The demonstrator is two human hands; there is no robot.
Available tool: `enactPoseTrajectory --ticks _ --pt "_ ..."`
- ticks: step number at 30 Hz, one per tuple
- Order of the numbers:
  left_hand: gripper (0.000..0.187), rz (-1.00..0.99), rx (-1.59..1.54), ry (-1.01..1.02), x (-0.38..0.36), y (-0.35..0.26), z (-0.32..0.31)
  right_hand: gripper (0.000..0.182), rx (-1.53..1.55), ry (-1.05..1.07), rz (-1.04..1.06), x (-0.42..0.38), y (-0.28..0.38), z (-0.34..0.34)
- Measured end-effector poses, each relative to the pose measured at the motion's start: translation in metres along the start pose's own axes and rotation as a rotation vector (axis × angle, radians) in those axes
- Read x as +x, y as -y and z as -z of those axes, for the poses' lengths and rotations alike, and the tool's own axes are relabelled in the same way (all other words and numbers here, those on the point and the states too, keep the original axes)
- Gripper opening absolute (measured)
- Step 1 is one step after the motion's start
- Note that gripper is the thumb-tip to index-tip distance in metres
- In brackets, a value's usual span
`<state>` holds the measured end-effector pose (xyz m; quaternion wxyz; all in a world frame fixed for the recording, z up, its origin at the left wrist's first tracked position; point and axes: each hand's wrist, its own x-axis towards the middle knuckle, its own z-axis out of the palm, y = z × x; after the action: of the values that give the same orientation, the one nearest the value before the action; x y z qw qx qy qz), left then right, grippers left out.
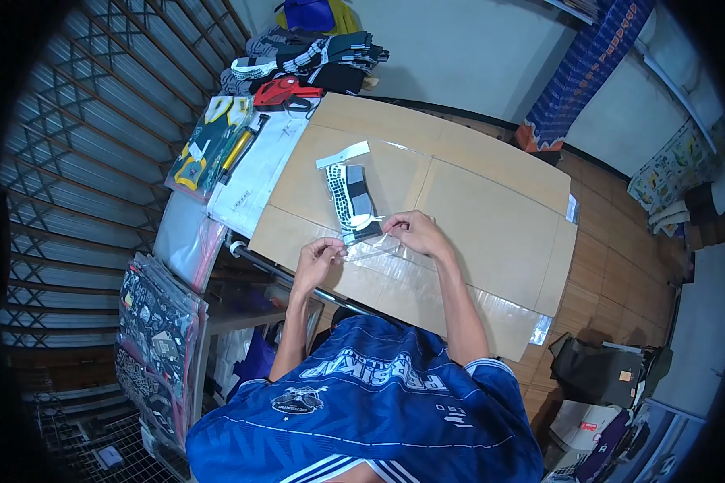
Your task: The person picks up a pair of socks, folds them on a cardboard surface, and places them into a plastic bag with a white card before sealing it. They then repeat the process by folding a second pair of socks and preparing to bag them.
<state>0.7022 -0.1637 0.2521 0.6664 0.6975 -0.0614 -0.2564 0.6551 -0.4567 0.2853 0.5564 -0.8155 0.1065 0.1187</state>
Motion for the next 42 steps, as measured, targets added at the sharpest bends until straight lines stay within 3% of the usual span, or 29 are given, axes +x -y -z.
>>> enactPoseTrajectory --ticks 11,23,42 --pt "0.018 -0.061 0.029 0.018 -0.005 0.008 0.006 0.016 0.034 -0.012 0.191 -0.015 -0.003 0.001" --pt "0.019 -0.074 0.030 -0.037 -0.005 0.008 0.003 0.018 -0.001 -0.112 0.171 -0.020 -0.007 -0.007" --pt "0.025 -0.119 0.130 -0.280 -0.009 0.004 -0.028 0.024 -0.012 -0.453 0.153 -0.023 -0.011 -0.038"
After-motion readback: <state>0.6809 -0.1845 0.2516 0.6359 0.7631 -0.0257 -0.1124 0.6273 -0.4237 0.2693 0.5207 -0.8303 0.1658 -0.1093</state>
